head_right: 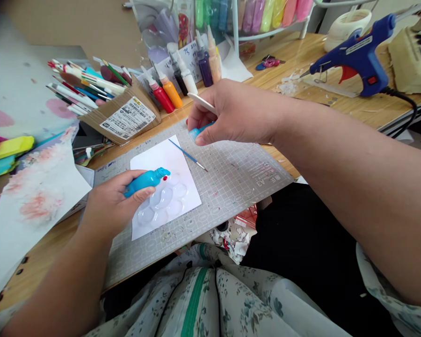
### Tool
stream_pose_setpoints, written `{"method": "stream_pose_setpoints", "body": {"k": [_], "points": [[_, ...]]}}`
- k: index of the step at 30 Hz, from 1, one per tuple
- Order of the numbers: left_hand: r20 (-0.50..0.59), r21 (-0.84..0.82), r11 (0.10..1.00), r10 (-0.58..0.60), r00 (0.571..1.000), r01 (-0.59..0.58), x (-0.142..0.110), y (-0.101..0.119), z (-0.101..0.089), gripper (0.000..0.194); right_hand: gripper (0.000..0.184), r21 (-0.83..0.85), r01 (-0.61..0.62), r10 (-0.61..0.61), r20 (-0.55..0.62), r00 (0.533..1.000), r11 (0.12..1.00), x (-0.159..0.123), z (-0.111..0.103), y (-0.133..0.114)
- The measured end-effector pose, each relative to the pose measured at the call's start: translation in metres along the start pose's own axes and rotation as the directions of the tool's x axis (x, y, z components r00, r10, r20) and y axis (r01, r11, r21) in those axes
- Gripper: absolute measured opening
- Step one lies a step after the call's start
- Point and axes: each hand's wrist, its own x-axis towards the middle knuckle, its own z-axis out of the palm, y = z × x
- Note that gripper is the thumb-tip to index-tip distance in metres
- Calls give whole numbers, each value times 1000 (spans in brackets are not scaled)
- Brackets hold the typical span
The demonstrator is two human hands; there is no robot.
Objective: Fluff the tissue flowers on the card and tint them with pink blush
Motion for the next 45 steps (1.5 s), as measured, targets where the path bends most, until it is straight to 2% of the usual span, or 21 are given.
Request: {"method": "stream_pose_setpoints", "body": {"k": [19, 32, 45], "points": [[3, 7, 1000, -3, 1000, 3, 1, 0, 1, 36, 22, 69, -17, 16, 6, 1000, 997, 0, 0, -1], [-3, 15, 1000, 4, 1000, -4, 1, 0, 1, 36, 21, -15, 10, -10, 10, 1000, 1000, -1, 0, -1], [-11, 40, 999, 16, 1000, -15, 0, -1, 1, 38, 38, -92, 141, -140, 19, 990, 986, 7, 0, 13]]}}
